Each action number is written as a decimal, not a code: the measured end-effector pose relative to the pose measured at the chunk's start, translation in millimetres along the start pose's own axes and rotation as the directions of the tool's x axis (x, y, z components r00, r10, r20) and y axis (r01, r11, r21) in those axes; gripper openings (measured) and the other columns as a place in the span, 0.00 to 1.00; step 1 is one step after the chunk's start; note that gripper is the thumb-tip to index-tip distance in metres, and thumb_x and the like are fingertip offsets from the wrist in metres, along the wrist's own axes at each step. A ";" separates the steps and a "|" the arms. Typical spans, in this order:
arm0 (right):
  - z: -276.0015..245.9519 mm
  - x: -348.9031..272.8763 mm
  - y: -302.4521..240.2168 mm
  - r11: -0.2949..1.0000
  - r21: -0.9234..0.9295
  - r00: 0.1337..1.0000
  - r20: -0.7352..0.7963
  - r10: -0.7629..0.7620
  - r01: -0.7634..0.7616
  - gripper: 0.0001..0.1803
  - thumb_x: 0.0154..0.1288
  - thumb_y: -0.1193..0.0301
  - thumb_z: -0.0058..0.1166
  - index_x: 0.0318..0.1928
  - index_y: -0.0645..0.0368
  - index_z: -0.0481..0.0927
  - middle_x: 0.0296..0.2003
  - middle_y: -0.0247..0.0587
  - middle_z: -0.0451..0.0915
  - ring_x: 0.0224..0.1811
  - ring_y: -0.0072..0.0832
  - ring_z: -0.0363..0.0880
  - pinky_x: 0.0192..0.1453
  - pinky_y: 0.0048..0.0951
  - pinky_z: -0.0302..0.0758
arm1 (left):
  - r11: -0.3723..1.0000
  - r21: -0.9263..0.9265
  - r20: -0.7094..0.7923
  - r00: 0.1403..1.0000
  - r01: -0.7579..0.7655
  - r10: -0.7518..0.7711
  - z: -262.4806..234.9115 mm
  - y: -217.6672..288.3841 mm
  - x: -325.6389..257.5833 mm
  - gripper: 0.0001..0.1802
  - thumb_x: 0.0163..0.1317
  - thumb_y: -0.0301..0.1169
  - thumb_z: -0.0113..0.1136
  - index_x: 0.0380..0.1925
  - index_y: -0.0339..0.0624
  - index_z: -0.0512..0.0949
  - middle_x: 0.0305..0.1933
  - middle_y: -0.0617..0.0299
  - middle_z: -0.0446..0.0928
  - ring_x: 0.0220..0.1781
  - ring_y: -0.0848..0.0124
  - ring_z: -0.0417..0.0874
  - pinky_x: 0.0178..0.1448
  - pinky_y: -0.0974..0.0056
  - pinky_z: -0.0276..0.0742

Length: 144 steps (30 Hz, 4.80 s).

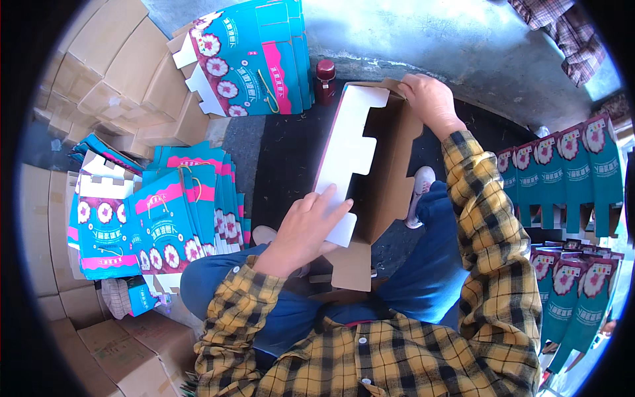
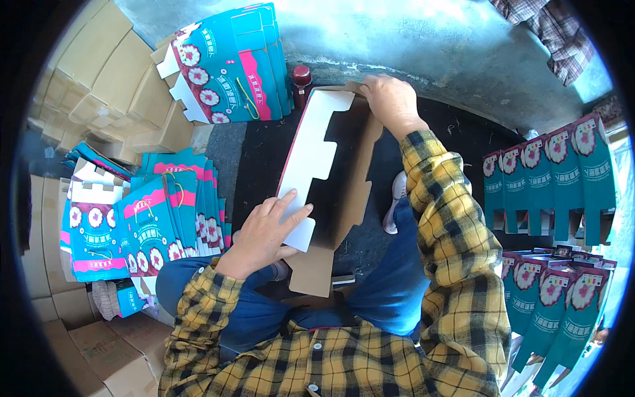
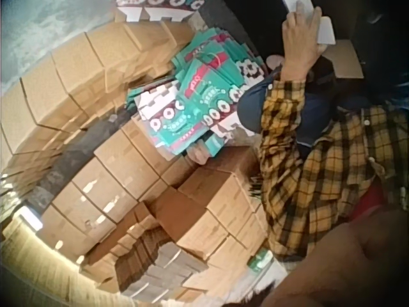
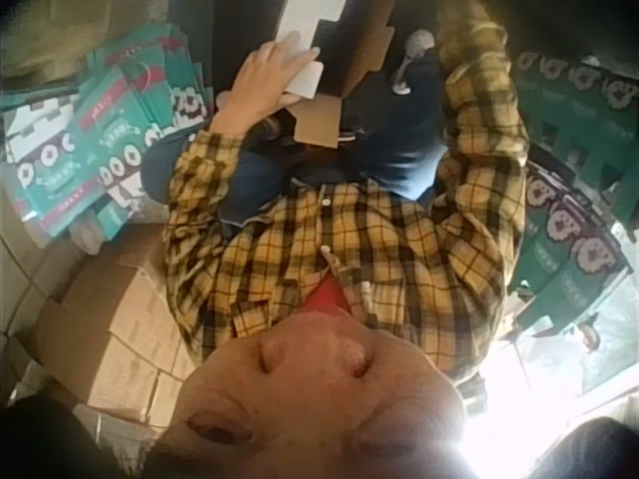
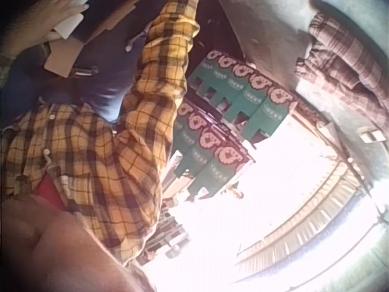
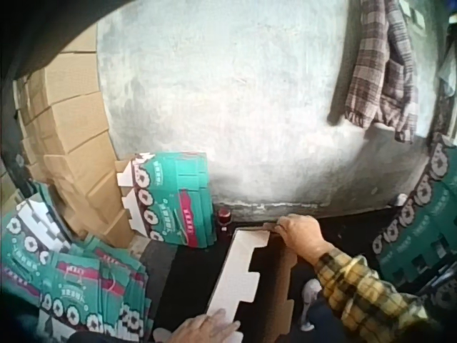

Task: The person takes flat cardboard blanks from a stack, folds and tucks them into boxes by hand, and stacks the assembled boxes onto a pile.

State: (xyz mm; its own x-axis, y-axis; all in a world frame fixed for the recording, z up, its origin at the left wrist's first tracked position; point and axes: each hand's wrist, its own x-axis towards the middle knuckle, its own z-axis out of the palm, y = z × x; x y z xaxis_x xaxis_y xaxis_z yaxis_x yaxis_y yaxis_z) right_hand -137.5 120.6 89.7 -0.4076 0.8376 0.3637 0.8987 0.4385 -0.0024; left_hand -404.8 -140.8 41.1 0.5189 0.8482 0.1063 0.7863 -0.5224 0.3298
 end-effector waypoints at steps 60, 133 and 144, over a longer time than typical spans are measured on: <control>3.7 -70.8 -55.6 0.878 0.309 0.883 0.182 -0.433 0.366 0.31 0.62 0.57 0.66 0.64 0.53 0.78 0.60 0.49 0.77 0.60 0.48 0.77 0.62 0.44 0.79 | 0.760 0.139 -0.557 0.685 0.635 -0.470 77.0 -15.1 -40.3 0.33 0.67 0.30 0.63 0.71 0.33 0.67 0.75 0.40 0.66 0.79 0.46 0.63 0.78 0.44 0.60; 123.1 -115.7 57.0 -0.207 0.750 0.778 0.612 -0.146 -0.629 0.32 0.79 0.45 0.47 0.69 0.56 0.73 0.61 0.39 0.79 0.63 0.28 0.77 0.66 0.41 0.75 | -0.212 -0.943 0.120 0.331 -0.255 -0.936 114.6 -87.8 -109.3 0.42 0.73 0.68 0.48 0.67 0.42 0.74 0.62 0.61 0.79 0.63 0.69 0.79 0.65 0.62 0.72; 84.9 -87.8 -11.7 0.625 0.452 0.548 0.835 -0.046 -0.637 0.24 0.74 0.53 0.54 0.55 0.58 0.86 0.49 0.41 0.86 0.52 0.36 0.83 0.61 0.39 0.76 | 0.022 -0.975 0.067 0.384 0.223 -0.921 131.1 -97.5 -108.1 0.32 0.79 0.54 0.48 0.51 0.29 0.81 0.63 0.45 0.79 0.68 0.55 0.75 0.72 0.56 0.66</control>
State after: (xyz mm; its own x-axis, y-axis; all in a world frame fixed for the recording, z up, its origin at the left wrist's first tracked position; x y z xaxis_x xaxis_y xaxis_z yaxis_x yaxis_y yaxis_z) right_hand -125.9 69.7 -21.3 -0.3997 0.7110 -0.5786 0.7480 -0.1119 -0.6542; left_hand -493.6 -193.1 -125.6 -0.5028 0.8007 -0.3256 -0.1938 0.2627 0.9452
